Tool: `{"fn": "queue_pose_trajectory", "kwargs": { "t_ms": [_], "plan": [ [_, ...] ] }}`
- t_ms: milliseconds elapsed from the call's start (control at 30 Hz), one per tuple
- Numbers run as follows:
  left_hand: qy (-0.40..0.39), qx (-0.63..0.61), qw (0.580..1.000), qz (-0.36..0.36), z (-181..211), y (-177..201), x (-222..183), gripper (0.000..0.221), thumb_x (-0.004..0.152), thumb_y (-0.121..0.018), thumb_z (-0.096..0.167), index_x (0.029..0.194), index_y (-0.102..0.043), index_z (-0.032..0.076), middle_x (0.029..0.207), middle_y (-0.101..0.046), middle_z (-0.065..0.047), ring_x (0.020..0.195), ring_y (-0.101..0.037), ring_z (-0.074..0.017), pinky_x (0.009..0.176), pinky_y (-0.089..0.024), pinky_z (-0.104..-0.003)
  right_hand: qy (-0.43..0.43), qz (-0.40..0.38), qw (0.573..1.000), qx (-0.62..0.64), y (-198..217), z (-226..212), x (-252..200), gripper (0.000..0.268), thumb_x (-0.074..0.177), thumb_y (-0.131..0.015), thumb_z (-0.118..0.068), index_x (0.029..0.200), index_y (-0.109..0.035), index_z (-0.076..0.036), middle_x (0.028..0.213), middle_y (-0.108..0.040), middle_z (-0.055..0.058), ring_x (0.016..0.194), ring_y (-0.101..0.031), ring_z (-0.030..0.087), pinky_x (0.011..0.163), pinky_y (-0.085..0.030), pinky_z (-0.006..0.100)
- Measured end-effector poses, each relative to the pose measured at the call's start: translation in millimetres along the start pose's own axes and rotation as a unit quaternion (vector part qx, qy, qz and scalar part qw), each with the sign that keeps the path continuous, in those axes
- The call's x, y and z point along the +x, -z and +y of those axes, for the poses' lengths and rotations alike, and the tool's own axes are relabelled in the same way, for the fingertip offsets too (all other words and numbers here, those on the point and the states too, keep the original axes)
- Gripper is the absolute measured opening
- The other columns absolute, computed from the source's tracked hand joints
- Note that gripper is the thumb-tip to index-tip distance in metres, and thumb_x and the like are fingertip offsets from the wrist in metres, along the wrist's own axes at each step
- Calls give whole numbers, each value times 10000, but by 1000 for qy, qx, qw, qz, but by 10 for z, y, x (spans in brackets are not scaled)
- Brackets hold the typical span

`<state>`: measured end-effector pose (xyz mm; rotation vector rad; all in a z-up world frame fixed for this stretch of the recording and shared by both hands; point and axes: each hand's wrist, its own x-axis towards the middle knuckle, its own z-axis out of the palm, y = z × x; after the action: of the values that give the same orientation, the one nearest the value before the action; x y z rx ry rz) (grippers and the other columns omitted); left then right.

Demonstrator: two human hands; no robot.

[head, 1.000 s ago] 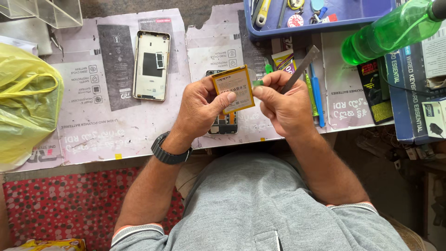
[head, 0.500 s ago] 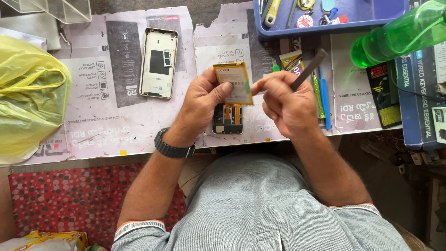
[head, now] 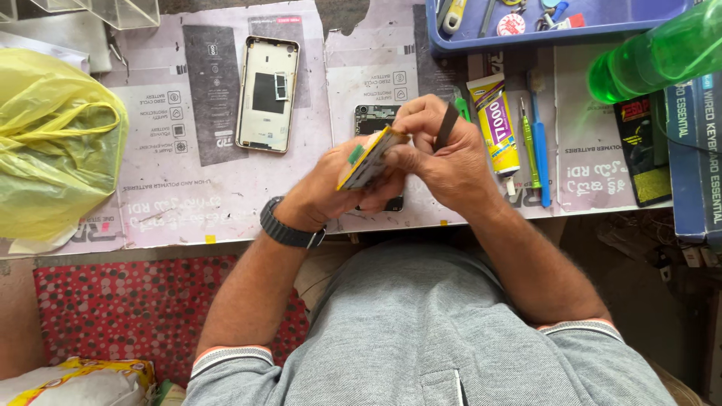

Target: The person removes the battery from a mobile phone using a tool, then uses a screwdriver to remove several screws from the internal chassis.

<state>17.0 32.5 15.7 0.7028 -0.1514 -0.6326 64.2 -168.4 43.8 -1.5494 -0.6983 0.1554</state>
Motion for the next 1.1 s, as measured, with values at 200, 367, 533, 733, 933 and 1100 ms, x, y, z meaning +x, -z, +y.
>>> {"fn": "queue_pose_trajectory", "kwargs": {
  "t_ms": [200, 367, 533, 733, 933, 1100],
  "plan": [
    [-163, 237, 944, 160, -2, -55, 108, 425, 1060, -427, 252, 1263, -658, -42, 1034, -709, -144, 856, -653, -167, 756, -572, -295, -127, 68, 977, 156, 108, 22, 36, 184, 973, -771, 3, 1142, -710, 38, 920, -705, 47, 716, -564, 44, 598, -437, 184],
    [-170, 73, 970, 160, 7, -2, 95, 313, 1059, -502, 182, 1180, -666, -56, 1035, -728, -124, 913, -715, -156, 858, -611, -321, -176, 94, 963, 182, 188, 79, 24, 192, 982, -745, -44, 1139, -718, 63, 821, -688, 26, 556, -462, 12, 465, -348, 172],
    [-213, 164, 941, 207, -30, 49, 96, 174, 1011, -643, 48, 1144, -684, -56, 1016, -730, -118, 902, -701, -136, 849, -607, -308, -205, 91, 931, 289, 185, 48, 13, 265, 971, -720, -43, 1200, -700, 88, 734, -630, 2, 484, -432, 1, 423, -349, 174],
    [-256, 201, 917, 230, 12, -1, 103, 103, 972, -682, -13, 1074, -686, 2, 999, -720, -68, 923, -686, -109, 870, -601, -279, -167, 99, 958, 211, 192, 67, -25, 177, 922, -738, 67, 1088, -683, 38, 832, -721, 72, 555, -523, 17, 450, -377, 171],
    [-277, 185, 927, 173, 68, -72, 72, 138, 943, -657, -112, 975, -666, 22, 1023, -681, -54, 931, -627, -84, 867, -548, -245, -161, 108, 969, 152, 181, 73, -45, 174, 916, -752, 91, 1056, -717, -8, 907, -750, 71, 634, -554, 13, 509, -392, 152],
    [-260, 199, 927, 181, 79, -102, 71, 186, 899, -649, -147, 903, -620, 37, 1015, -649, -42, 909, -612, -75, 846, -553, -243, -162, 98, 970, 152, 177, 73, -41, 185, 914, -750, 102, 1060, -726, -7, 962, -763, 82, 696, -585, 16, 551, -406, 145]
  ]
}}
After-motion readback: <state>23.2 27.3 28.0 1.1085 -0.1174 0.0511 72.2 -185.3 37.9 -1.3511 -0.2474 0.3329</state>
